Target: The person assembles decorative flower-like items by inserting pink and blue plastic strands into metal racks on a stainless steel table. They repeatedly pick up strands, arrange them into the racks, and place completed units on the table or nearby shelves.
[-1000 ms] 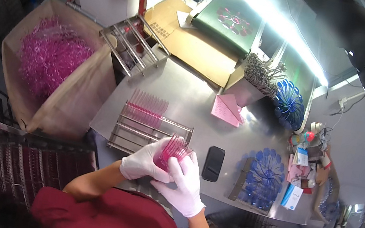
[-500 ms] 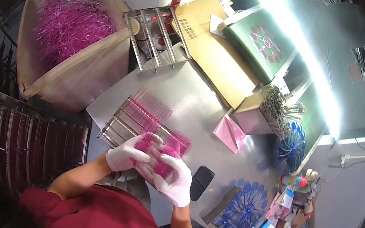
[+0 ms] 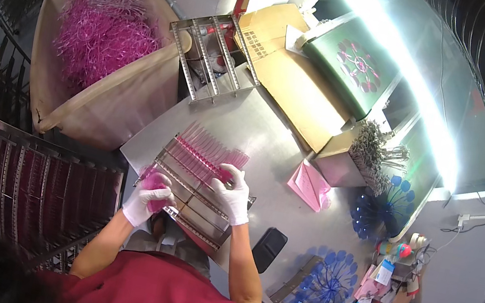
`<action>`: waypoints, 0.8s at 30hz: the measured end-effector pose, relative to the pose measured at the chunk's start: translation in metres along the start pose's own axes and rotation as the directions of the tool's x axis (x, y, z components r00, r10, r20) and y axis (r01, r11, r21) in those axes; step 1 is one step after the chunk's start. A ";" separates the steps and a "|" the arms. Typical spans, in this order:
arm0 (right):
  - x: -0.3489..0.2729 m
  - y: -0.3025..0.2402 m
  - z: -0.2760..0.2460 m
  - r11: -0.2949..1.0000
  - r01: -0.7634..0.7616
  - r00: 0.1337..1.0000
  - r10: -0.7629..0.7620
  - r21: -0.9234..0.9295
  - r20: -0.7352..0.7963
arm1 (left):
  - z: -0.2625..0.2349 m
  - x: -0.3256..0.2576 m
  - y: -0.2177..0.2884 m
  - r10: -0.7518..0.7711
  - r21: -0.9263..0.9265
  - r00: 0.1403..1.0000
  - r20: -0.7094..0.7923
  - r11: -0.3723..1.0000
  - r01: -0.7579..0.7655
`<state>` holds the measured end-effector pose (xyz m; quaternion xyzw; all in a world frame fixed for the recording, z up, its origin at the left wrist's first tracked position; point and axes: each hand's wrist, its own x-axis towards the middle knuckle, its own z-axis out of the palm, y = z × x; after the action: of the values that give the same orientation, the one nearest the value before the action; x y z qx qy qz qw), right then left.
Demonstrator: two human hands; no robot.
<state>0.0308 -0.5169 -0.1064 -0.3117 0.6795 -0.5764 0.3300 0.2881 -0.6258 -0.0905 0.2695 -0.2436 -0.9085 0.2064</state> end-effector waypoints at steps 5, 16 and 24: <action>-0.007 -0.019 0.009 0.882 0.222 0.973 -0.231 -0.415 0.030 | -0.004 0.004 -0.013 0.001 0.081 0.992 -0.125 0.997 0.009; -0.007 -0.035 0.021 0.717 0.315 0.937 -0.340 -0.622 0.084 | -0.015 0.010 -0.013 -0.026 0.021 0.982 -0.185 0.999 0.031; -0.016 -0.023 0.011 0.816 0.230 0.964 -0.267 -0.530 0.007 | -0.009 0.016 -0.017 0.029 0.154 0.980 -0.196 0.988 0.002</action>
<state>0.0498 -0.5133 -0.0830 -0.4563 0.7754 -0.4165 0.1307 0.2773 -0.6237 -0.1128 0.3721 -0.2930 -0.8542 0.2144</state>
